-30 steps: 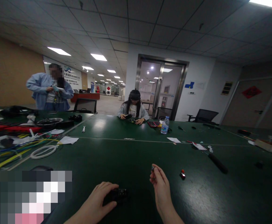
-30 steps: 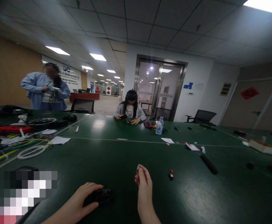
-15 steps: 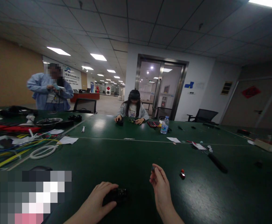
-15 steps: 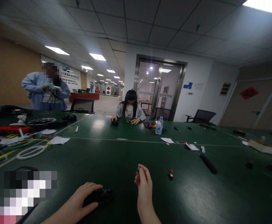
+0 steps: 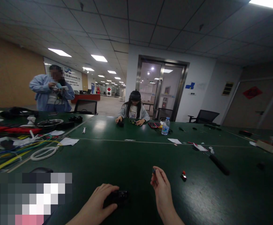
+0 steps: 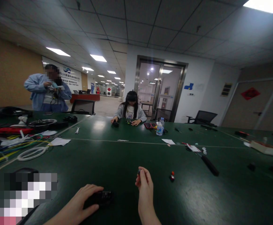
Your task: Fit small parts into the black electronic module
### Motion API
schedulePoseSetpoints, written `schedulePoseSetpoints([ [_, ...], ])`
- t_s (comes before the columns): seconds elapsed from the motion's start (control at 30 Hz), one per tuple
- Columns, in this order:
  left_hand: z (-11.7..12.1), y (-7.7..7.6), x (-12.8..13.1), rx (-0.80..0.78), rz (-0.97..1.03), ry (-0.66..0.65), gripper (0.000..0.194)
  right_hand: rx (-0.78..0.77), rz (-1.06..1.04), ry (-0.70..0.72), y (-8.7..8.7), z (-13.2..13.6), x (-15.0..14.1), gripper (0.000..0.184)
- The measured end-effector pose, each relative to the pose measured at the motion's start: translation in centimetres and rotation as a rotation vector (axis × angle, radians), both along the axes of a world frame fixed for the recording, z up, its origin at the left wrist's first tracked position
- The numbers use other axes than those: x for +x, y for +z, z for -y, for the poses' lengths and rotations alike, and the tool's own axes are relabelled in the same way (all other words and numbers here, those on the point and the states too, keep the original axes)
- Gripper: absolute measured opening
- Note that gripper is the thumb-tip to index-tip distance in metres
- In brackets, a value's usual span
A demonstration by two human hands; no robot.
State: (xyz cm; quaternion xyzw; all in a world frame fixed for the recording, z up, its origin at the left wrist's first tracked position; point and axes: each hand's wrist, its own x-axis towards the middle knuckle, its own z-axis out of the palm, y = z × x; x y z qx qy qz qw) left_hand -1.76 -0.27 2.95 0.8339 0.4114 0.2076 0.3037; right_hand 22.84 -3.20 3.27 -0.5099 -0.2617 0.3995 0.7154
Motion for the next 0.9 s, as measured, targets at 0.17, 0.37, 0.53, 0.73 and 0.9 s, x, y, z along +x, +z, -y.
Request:
schedulePoseSetpoints([
  [0.17, -0.08, 0.07, 0.03, 0.004, -0.009, -0.002, 0.04, -0.001, 0.022, -0.001, -0.19, -0.13, 0.08, 0.032],
  [0.37, 0.01, 0.06, 0.13, 0.006, -0.011, 0.0, 0.041, 0.001, -0.003, -0.008, -0.35, -0.2, 0.12, 0.033],
  [0.53, 0.03, -0.05, 0.13, 0.011, -0.009, 0.004, 0.041, 0.012, -0.016, -0.02, -0.29, -0.2, -0.07, 0.033],
  [0.73, -0.06, -0.12, 0.12, 0.029, -0.006, 0.013, 0.041, 0.01, -0.044, -0.02, -0.32, -0.21, -0.1, 0.032],
  [0.9, 0.05, -0.16, 0.14, 0.019, -0.006, 0.003, 0.041, -0.005, -0.05, -0.008, -0.48, -0.16, -0.03, 0.033],
])
